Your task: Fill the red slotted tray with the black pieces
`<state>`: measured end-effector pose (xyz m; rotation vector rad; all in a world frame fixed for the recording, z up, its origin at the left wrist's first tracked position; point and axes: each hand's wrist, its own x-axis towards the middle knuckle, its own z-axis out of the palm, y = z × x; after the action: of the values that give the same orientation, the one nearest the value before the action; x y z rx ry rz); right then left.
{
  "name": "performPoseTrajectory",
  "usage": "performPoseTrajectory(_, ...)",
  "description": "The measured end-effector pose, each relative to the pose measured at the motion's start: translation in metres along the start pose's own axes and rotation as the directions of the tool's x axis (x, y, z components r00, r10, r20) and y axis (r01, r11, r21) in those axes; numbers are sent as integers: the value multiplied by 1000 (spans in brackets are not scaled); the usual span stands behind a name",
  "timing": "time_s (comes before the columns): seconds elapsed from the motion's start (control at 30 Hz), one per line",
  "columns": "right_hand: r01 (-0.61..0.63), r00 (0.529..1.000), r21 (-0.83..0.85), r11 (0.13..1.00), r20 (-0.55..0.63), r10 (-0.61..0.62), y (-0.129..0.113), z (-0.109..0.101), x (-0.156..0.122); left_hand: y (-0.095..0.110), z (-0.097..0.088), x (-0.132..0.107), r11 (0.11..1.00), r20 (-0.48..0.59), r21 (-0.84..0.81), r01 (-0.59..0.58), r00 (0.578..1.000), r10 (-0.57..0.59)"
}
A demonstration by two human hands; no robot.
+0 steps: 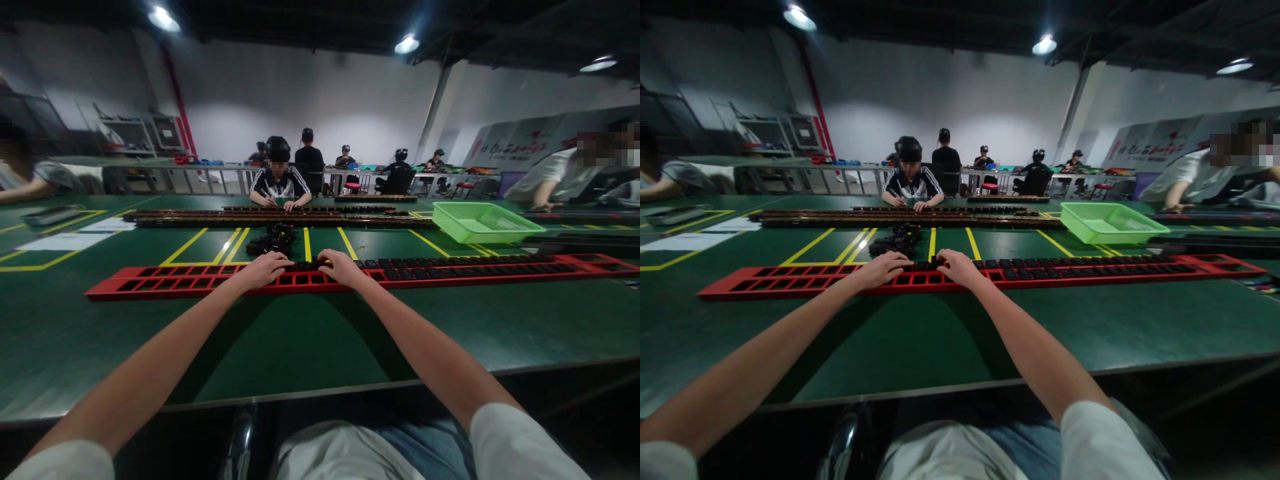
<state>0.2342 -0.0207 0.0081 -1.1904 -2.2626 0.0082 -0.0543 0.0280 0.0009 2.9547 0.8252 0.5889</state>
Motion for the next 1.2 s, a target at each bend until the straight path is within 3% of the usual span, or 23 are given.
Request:
performPoseTrajectory(0.27,21,1000,-22,1000,12,-21,-7,-4,0,3,0,1,1000,17,21,9,1000,-9)
performPoseTrajectory(0.37,32,999,-34,999,33,-31,-9,-5,-1,-2,-1,2,992,-56,29,126,991,-124)
performPoseTrajectory(0.47,29,999,-26,999,30,-28,-8,-4,-2,-15,0,0,956,-169,64,287,947,-273)
performPoseTrajectory(0.53,31,999,-31,999,32,-30,-7,-2,-2,-27,3,-3,937,-176,76,342,929,-325)
performPoseTrajectory(0.73,57,997,-49,997,46,-55,-8,-1,-1,-46,14,-9,938,-16,4,347,938,-347)
performPoseTrajectory(1.0,-9,995,-83,997,97,17,-14,-6,2,-40,11,-9,930,-77,-19,368,927,-368)
performPoseTrajectory(1.2,-21,997,13,1000,71,20,-10,-5,1,-37,11,-8,933,-87,-65,353,930,-358)
